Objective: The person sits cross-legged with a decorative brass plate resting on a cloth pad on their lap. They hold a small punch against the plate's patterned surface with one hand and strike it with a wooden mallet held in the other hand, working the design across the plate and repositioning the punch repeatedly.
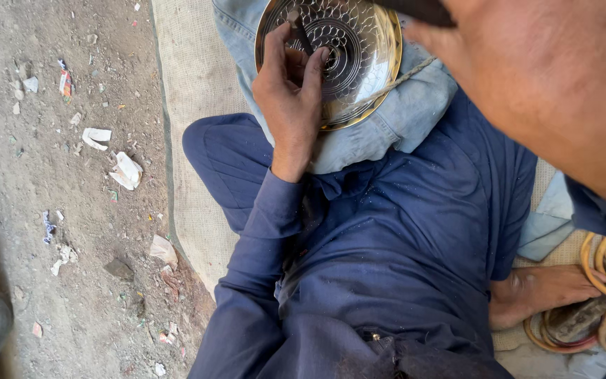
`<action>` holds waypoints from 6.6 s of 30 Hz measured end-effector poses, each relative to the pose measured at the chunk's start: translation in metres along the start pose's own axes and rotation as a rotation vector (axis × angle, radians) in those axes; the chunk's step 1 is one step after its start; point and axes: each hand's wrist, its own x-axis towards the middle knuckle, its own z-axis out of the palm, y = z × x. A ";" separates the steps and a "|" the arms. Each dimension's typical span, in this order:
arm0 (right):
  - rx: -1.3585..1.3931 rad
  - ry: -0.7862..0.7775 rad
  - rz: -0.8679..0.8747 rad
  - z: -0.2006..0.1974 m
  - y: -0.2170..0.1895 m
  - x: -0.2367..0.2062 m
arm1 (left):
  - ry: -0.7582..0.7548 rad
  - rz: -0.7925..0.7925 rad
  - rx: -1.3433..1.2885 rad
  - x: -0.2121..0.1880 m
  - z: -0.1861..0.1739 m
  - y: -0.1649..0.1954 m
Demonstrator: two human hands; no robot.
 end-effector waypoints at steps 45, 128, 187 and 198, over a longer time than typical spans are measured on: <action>0.979 0.155 0.931 0.103 -0.134 -0.192 | -1.159 0.782 0.005 0.094 0.004 0.059; 0.578 0.372 0.631 0.120 -0.052 -0.146 | -0.993 0.794 0.081 0.115 0.022 0.021; 0.450 0.162 0.233 0.067 0.044 -0.090 | -0.521 0.332 -0.110 0.071 0.021 -0.019; 0.755 0.279 0.695 0.060 -0.042 -0.110 | -0.887 0.611 0.052 0.097 0.019 0.005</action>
